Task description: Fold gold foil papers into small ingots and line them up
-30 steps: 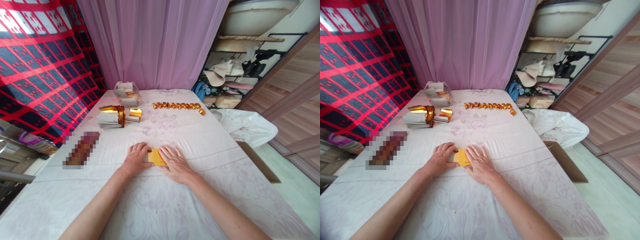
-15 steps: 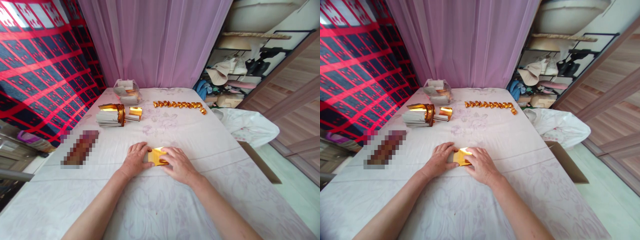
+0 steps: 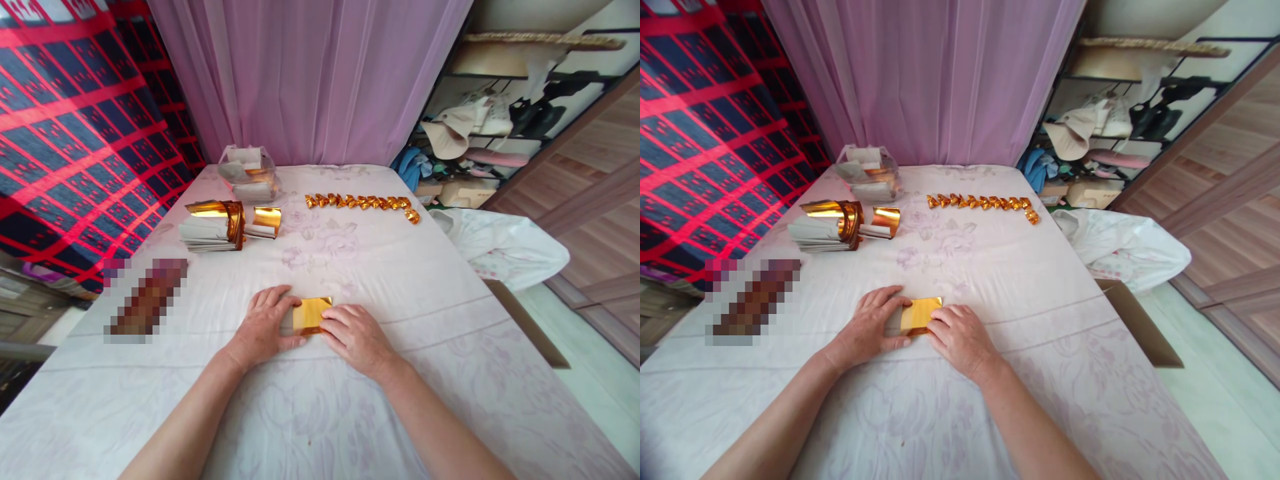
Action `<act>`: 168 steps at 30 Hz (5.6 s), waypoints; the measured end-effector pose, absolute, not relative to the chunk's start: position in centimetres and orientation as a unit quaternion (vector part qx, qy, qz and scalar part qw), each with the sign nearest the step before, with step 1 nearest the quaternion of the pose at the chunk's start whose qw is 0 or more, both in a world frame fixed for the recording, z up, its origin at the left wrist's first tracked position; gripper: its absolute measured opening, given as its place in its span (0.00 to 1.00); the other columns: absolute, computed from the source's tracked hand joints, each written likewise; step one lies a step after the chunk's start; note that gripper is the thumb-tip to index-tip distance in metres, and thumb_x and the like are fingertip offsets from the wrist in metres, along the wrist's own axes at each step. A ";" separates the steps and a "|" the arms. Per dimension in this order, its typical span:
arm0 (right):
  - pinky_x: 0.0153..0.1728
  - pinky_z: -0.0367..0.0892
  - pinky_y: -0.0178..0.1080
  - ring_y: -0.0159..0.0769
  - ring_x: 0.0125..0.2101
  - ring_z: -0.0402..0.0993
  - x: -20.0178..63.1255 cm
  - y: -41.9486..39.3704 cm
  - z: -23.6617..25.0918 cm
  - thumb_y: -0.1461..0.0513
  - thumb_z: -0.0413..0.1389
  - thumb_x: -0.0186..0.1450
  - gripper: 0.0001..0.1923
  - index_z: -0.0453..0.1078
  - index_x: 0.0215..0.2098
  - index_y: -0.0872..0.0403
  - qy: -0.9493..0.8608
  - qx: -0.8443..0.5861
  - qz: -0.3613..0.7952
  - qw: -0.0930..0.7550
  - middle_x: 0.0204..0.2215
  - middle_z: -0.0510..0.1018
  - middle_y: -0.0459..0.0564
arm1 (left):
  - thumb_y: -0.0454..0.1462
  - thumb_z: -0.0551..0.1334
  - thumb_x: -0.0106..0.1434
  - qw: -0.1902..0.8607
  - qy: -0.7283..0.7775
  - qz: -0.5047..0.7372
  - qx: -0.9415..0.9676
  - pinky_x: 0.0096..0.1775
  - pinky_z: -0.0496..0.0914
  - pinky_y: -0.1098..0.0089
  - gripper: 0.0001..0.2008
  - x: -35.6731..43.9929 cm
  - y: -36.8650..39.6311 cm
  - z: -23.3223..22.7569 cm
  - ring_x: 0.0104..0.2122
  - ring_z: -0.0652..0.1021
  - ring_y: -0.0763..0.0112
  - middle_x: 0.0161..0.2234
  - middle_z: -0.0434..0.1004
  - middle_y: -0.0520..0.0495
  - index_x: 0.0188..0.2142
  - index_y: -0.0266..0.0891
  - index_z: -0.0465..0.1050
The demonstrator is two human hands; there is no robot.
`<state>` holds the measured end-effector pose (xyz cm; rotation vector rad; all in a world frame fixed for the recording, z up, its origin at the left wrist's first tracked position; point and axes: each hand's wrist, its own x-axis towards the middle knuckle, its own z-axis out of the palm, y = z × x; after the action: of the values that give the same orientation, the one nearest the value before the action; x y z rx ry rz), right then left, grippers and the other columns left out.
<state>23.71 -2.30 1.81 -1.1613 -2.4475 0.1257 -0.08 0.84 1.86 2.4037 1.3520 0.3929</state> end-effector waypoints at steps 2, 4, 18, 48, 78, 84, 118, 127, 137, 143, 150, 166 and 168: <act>0.44 0.68 0.44 0.39 0.41 0.74 23.8 -2.3 1.8 0.63 0.52 0.69 0.09 0.76 0.38 0.50 -0.879 -0.418 0.045 0.223 0.41 0.80 0.50 | 0.52 0.72 0.48 0.184 0.474 0.138 0.850 0.58 0.58 0.48 0.34 -0.1 0.7 2.0 0.59 0.63 0.47 0.60 0.62 0.41 0.53 0.46 0.69; 0.43 0.68 0.44 0.39 0.40 0.75 23.8 -2.3 1.8 0.63 0.51 0.70 0.11 0.76 0.38 0.50 -0.875 -0.421 0.050 0.233 0.40 0.81 0.50 | 0.51 0.72 0.49 0.182 0.474 0.147 0.849 0.58 0.59 0.48 0.33 0.0 0.6 2.1 0.58 0.64 0.47 0.60 0.63 0.42 0.52 0.46 0.69; 0.37 0.72 0.35 0.34 0.34 0.78 23.3 -2.3 1.6 0.63 0.49 0.70 0.10 0.73 0.36 0.51 -0.785 -0.440 0.144 0.412 0.32 0.81 0.49 | 0.42 0.59 0.66 0.219 0.459 0.336 0.793 0.51 0.69 0.58 0.08 0.0 1.0 1.4 0.50 0.75 0.61 0.50 0.75 0.43 0.37 0.43 0.75; 0.37 0.74 0.39 0.36 0.34 0.78 23.3 -2.4 1.7 0.68 0.52 0.68 0.11 0.76 0.39 0.51 -0.843 -0.420 -0.038 0.334 0.37 0.82 0.50 | 0.29 0.54 0.62 0.071 0.498 0.328 0.800 0.46 0.69 0.58 0.12 -0.5 1.4 1.6 0.45 0.77 0.60 0.46 0.78 0.43 0.42 0.41 0.71; 0.46 0.67 0.46 0.41 0.45 0.72 23.7 -3.1 1.8 0.65 0.54 0.65 0.07 0.74 0.33 0.51 -0.827 -0.461 0.143 0.289 0.43 0.78 0.51 | 0.36 0.61 0.64 0.164 0.435 0.127 0.876 0.48 0.64 0.57 0.04 1.1 -1.2 4.3 0.45 0.74 0.60 0.46 0.78 0.49 0.33 0.42 0.75; 0.44 0.67 0.45 0.41 0.41 0.72 23.7 -2.9 1.6 0.64 0.56 0.64 0.05 0.73 0.31 0.52 -0.805 -0.506 0.118 0.286 0.40 0.78 0.51 | 0.36 0.60 0.65 0.166 0.444 0.143 0.869 0.48 0.64 0.56 0.07 1.3 -1.1 4.0 0.44 0.74 0.61 0.44 0.78 0.48 0.30 0.41 0.74; 0.41 0.63 0.43 0.42 0.40 0.70 23.5 -2.8 1.0 0.63 0.58 0.62 0.06 0.68 0.27 0.51 -0.773 -0.565 0.068 0.280 0.38 0.77 0.50 | 0.33 0.61 0.61 0.174 0.458 0.179 0.853 0.47 0.67 0.57 0.05 1.8 -0.7 2.9 0.42 0.73 0.61 0.42 0.74 0.46 0.27 0.40 0.69; 0.45 0.64 0.44 0.42 0.45 0.72 24.1 -3.0 0.7 0.63 0.57 0.61 0.01 0.70 0.32 0.51 -0.781 -0.531 0.106 0.312 0.42 0.76 0.51 | 0.34 0.61 0.62 0.188 0.457 0.178 0.851 0.48 0.67 0.56 0.06 1.7 -0.7 2.9 0.42 0.73 0.61 0.42 0.74 0.46 0.27 0.40 0.70; 0.46 0.62 0.46 0.43 0.46 0.70 23.9 -2.9 0.1 0.63 0.55 0.65 0.05 0.71 0.31 0.51 -0.779 -0.552 0.078 0.286 0.45 0.76 0.52 | 0.34 0.60 0.63 0.189 0.455 0.177 0.852 0.49 0.67 0.56 0.07 1.6 -0.7 2.8 0.43 0.73 0.61 0.43 0.73 0.46 0.27 0.40 0.69; 0.45 0.61 0.46 0.43 0.46 0.70 23.6 -3.0 0.7 0.63 0.55 0.65 0.06 0.69 0.29 0.51 -0.784 -0.563 0.064 0.252 0.45 0.77 0.52 | 0.33 0.61 0.62 0.189 0.453 0.177 0.853 0.48 0.67 0.55 0.06 1.6 -0.7 2.8 0.43 0.73 0.61 0.43 0.73 0.46 0.28 0.40 0.68; 0.44 0.61 0.45 0.43 0.45 0.69 23.3 -3.0 0.8 0.62 0.56 0.65 0.07 0.68 0.28 0.51 -0.781 -0.576 0.053 0.235 0.46 0.76 0.52 | 0.32 0.62 0.61 0.190 0.452 0.185 0.852 0.47 0.67 0.57 0.06 1.6 -0.7 2.8 0.43 0.73 0.62 0.43 0.74 0.46 0.29 0.40 0.67; 0.43 0.59 0.44 0.43 0.45 0.70 22.9 -3.0 0.9 0.63 0.57 0.63 0.07 0.67 0.26 0.51 -0.770 -0.592 0.052 0.232 0.46 0.77 0.51 | 0.34 0.59 0.65 0.191 0.444 0.191 0.854 0.47 0.66 0.60 0.05 1.4 -0.6 2.4 0.43 0.72 0.63 0.42 0.73 0.47 0.35 0.42 0.73; 0.44 0.59 0.44 0.43 0.45 0.70 23.0 -3.0 0.9 0.63 0.57 0.63 0.08 0.66 0.26 0.51 -0.770 -0.592 0.054 0.232 0.46 0.77 0.51 | 0.34 0.59 0.65 0.190 0.445 0.189 0.854 0.47 0.66 0.60 0.05 1.4 -0.6 2.4 0.43 0.72 0.63 0.42 0.73 0.47 0.35 0.42 0.74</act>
<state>22.95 -3.03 0.87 -1.6281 -2.1149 0.1482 1.42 -0.58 2.37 2.4005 1.2521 0.5324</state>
